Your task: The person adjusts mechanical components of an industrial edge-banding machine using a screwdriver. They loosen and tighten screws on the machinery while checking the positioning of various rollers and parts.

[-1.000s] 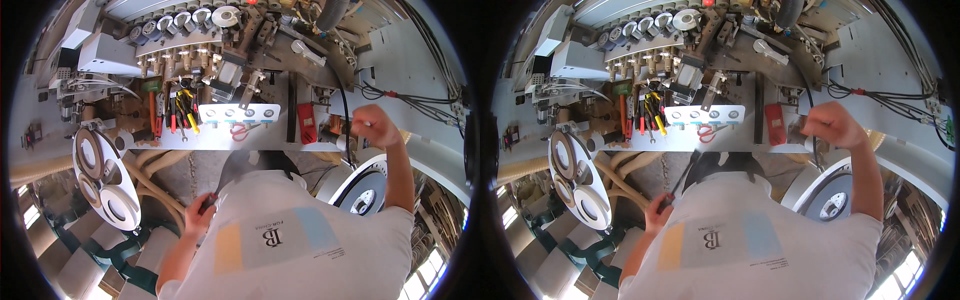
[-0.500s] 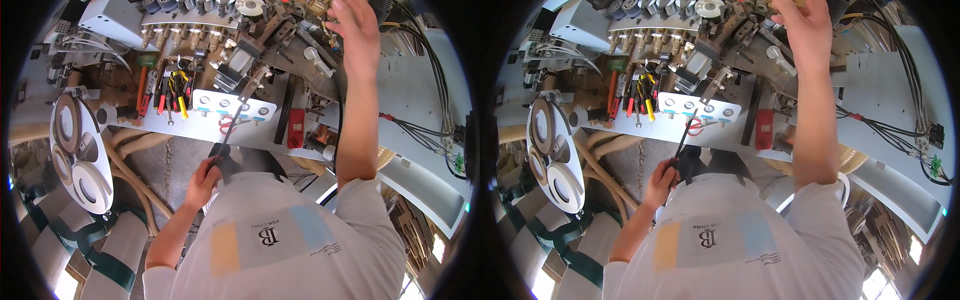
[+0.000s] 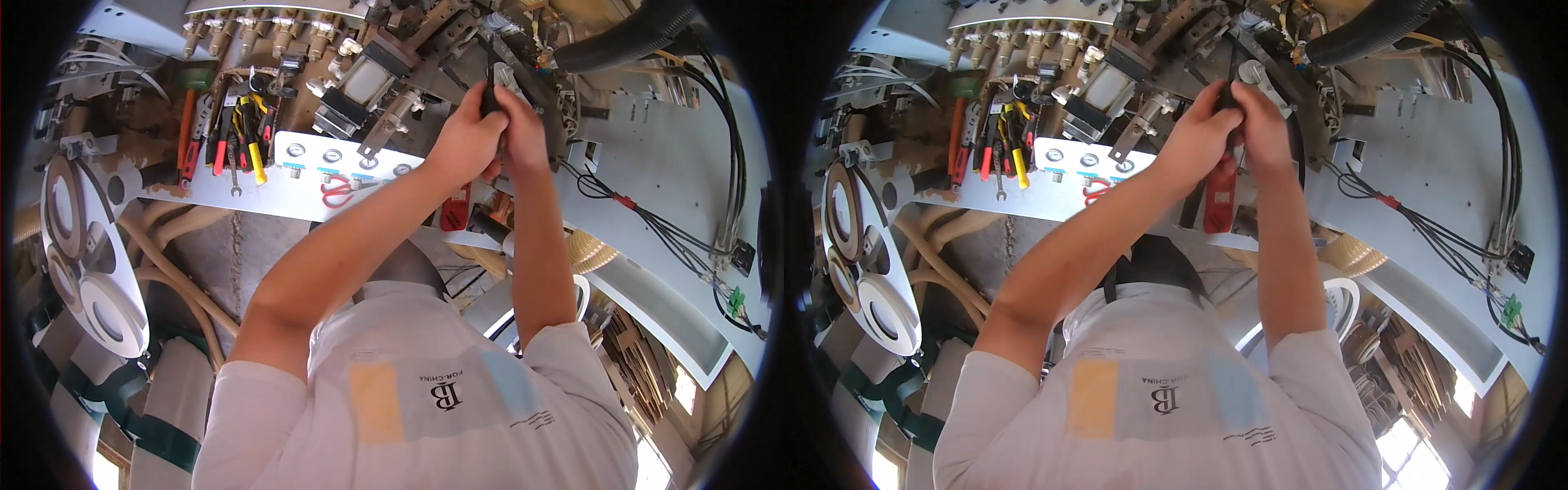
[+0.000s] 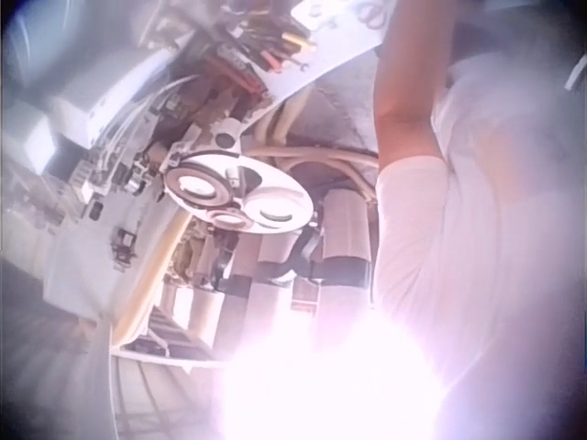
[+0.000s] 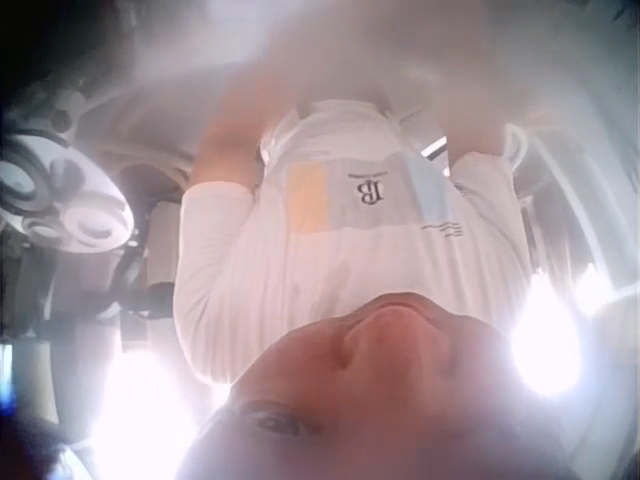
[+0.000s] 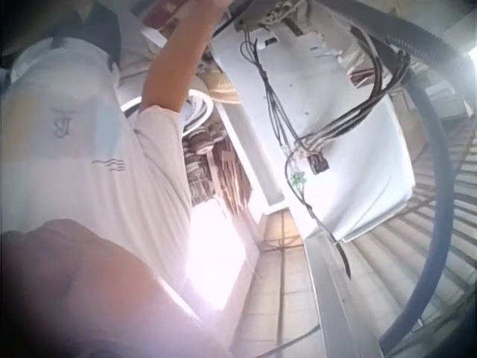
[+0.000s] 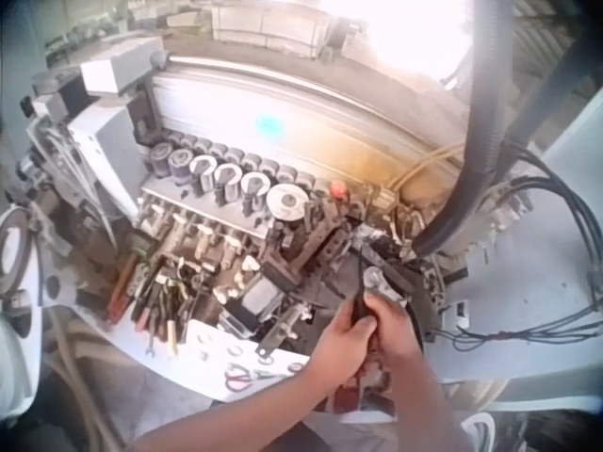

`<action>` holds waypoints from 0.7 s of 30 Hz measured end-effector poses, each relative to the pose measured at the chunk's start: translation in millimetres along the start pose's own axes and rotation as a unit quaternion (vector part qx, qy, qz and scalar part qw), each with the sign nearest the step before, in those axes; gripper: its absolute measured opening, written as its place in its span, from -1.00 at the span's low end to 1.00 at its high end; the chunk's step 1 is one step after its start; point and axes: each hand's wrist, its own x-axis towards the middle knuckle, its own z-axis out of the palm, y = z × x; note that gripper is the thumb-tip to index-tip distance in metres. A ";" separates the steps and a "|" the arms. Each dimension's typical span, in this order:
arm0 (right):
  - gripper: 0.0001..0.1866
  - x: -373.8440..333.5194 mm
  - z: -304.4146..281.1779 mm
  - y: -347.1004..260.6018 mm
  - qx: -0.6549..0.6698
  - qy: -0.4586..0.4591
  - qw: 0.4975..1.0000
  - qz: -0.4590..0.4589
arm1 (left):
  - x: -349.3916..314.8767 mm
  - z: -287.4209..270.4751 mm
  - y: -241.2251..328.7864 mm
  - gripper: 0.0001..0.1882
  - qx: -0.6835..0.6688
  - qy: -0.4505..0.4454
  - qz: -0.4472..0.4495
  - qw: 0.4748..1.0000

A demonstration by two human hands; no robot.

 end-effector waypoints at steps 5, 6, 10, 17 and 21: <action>-0.72 48.0 -39.8 1.0 0.075 -0.025 0.997 -0.021 | 25.3 26.4 29.3 -0.27 0.045 -0.014 -0.045 0.998; -0.69 45.6 -38.9 -2.3 0.102 -0.013 0.994 -0.042 | 26.5 30.9 29.5 -0.24 0.066 0.000 -0.044 0.997; -0.63 34.3 -32.8 -8.8 0.136 0.025 0.990 -0.018 | 38.6 33.3 7.3 -0.34 0.048 0.032 0.051 0.997; -0.74 66.5 -46.4 -7.7 0.203 -0.005 0.979 -0.019 | 77.9 44.4 16.8 -0.60 0.044 0.047 0.036 0.997; -0.77 87.1 -63.2 -13.3 0.262 -0.147 0.953 0.034 | 100.9 49.7 12.3 -0.67 0.060 0.063 0.069 0.994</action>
